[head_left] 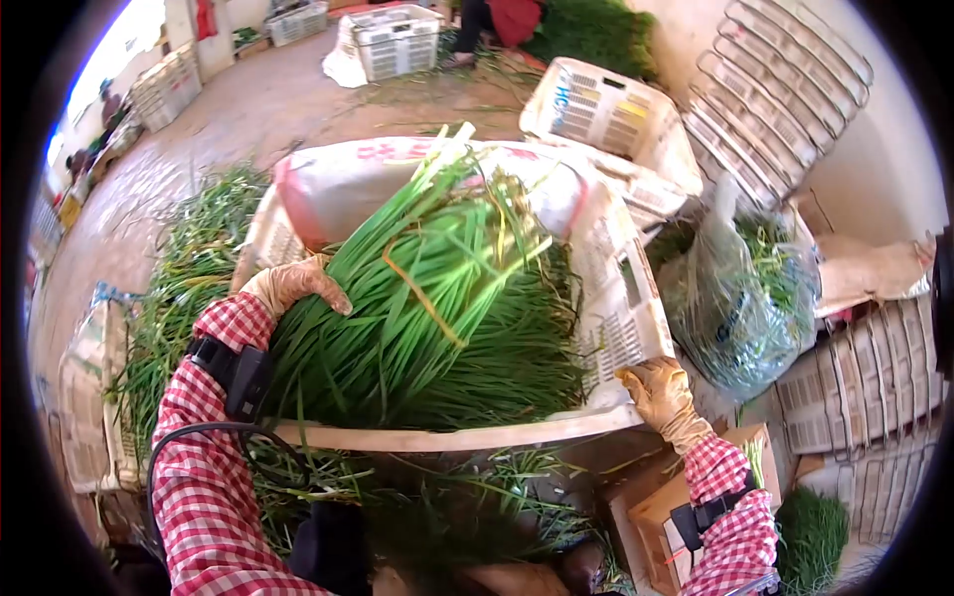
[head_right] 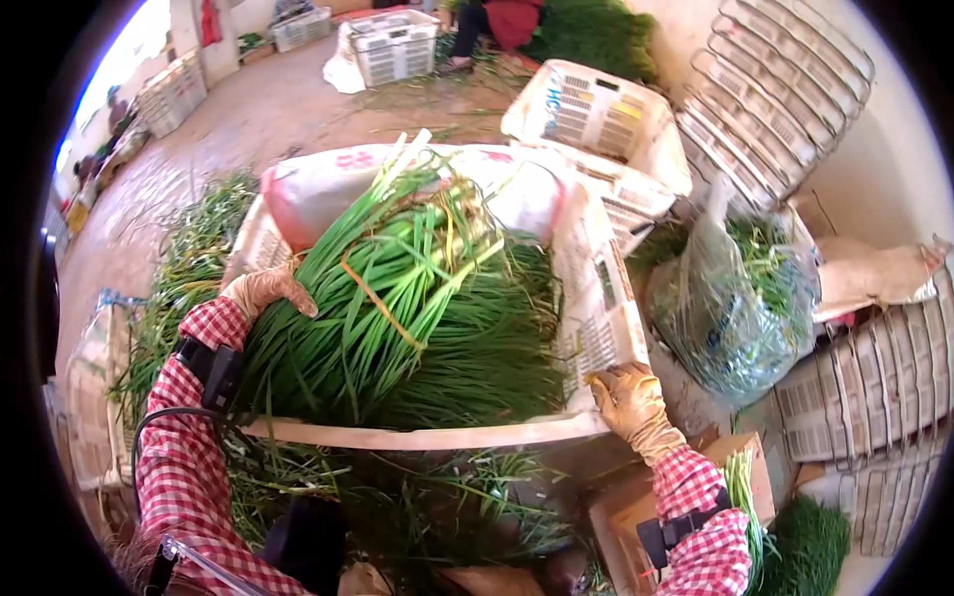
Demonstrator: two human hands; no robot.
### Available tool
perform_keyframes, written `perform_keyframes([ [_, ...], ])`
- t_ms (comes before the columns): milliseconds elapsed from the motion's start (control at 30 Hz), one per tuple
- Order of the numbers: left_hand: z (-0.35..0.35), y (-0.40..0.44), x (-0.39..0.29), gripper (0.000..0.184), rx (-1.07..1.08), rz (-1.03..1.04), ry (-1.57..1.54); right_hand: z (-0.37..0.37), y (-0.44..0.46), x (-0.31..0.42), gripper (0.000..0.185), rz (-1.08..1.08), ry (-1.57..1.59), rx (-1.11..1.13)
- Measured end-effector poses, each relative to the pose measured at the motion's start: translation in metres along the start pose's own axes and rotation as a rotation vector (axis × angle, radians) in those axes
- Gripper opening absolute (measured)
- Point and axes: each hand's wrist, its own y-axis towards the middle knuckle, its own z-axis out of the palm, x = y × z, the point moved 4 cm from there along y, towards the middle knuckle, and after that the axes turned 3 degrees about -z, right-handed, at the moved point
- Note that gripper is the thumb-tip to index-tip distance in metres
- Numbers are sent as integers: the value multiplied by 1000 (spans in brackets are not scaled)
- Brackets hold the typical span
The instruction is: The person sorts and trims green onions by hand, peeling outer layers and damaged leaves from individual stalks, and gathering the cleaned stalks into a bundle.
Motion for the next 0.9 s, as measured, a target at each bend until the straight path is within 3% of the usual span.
perform_keyframes([
  [33, -4, -14, -2, 26, -55, -12, -14, 5, 9, 5, 22, 195, -68, 163],
  [67, -7, -27, -4, 25, -111, -23, -28, 5, 14, 10, 43, 408, 48, 304],
  [133, -6, -44, 7, 23, -194, -89, -171, 4, 42, 53, 82, 330, 266, 421],
  [167, -8, -49, 10, 20, -193, 69, -100, 8, 62, 76, 95, 302, 425, 552],
  [200, -9, -52, 7, 19, -219, 40, -142, 12, 84, 99, 110, 277, 585, 679],
  [267, -7, -51, -17, 19, -266, -8, -223, 44, 125, 116, 112, 194, 843, 623],
  [333, -4, -47, -31, 17, -293, 77, -132, 76, 170, 125, 109, 75, 1101, 426],
  [400, 3, -46, -37, 17, -269, 293, 270, 106, 200, 142, 106, 247, 1514, 350],
  [433, 4, -46, -41, 18, -287, 168, 212, 109, 212, 159, 104, 267, 1730, 297],
  [467, 6, -47, -45, 20, -307, 46, 152, 84, 216, 183, 103, 156, 1960, 209],
  [500, 1, -52, -61, 27, -334, 188, 471, 64, 215, 194, 101, 203, 1974, 149],
  [533, -5, -55, -93, 39, -421, 123, 322, 49, 217, 204, 97, 176, 2023, 137],
  [567, -11, -59, -124, 52, -514, 72, 164, 33, 221, 211, 94, 121, 2010, 96],
  [600, -12, -61, -155, 66, -646, -199, -472, 15, 224, 217, 92, 70, 1993, 60],
  [633, -16, -67, -167, 80, -671, -145, -429, -10, 224, 224, 90, 47, 1943, -4],
  [700, -38, -76, -222, 90, -747, -52, -222, -82, 220, 247, 86, -35, 1838, -157],
  [733, -44, -80, -252, 89, -812, -28, -257, -122, 213, 261, 83, -81, 1790, -252],
  [767, -52, -85, -288, 85, -901, 44, -44, -157, 209, 268, 80, -164, 1707, -408],
  [800, -61, -86, -312, 81, -926, 240, 90, -192, 202, 274, 77, -258, 1617, -521],
  [867, -79, -84, -349, 79, -845, 200, 168, -261, 183, 283, 73, -435, 1424, -712],
  [900, -75, -81, -380, 75, -861, 363, 215, -291, 171, 285, 71, -469, 1393, -815],
])
